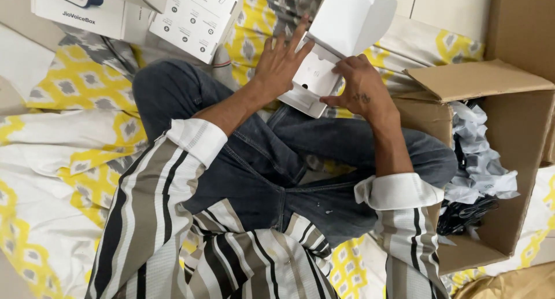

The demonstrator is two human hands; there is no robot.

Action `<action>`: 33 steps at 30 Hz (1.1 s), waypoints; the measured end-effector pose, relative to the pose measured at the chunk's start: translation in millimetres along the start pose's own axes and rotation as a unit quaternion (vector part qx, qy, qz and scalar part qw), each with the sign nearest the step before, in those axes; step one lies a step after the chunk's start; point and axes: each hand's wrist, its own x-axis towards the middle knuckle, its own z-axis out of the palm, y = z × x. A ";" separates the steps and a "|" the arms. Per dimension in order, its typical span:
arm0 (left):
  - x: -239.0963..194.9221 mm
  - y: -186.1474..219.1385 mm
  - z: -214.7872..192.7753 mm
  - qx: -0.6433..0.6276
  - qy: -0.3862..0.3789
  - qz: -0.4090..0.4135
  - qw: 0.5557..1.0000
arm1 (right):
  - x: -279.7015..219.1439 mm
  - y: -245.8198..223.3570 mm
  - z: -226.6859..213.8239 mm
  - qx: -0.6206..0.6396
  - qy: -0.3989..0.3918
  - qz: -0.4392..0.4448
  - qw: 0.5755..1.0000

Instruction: The person unboxes and organizes several electronic voice box devices.

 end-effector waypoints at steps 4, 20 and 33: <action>2.2 -8.4 -20.0 -0.162 -0.145 -0.001 0.976 | 12.9 -21.0 -0.9 -0.105 -0.079 0.062 0.989; 17.0 -42.6 -34.1 -0.336 -0.077 0.034 0.938 | 23.6 -19.3 82.6 -0.152 0.138 0.038 0.978; 73.4 -57.4 -9.6 -0.694 -0.046 -0.203 0.689 | 16.7 74.7 31.7 0.170 0.355 0.337 0.855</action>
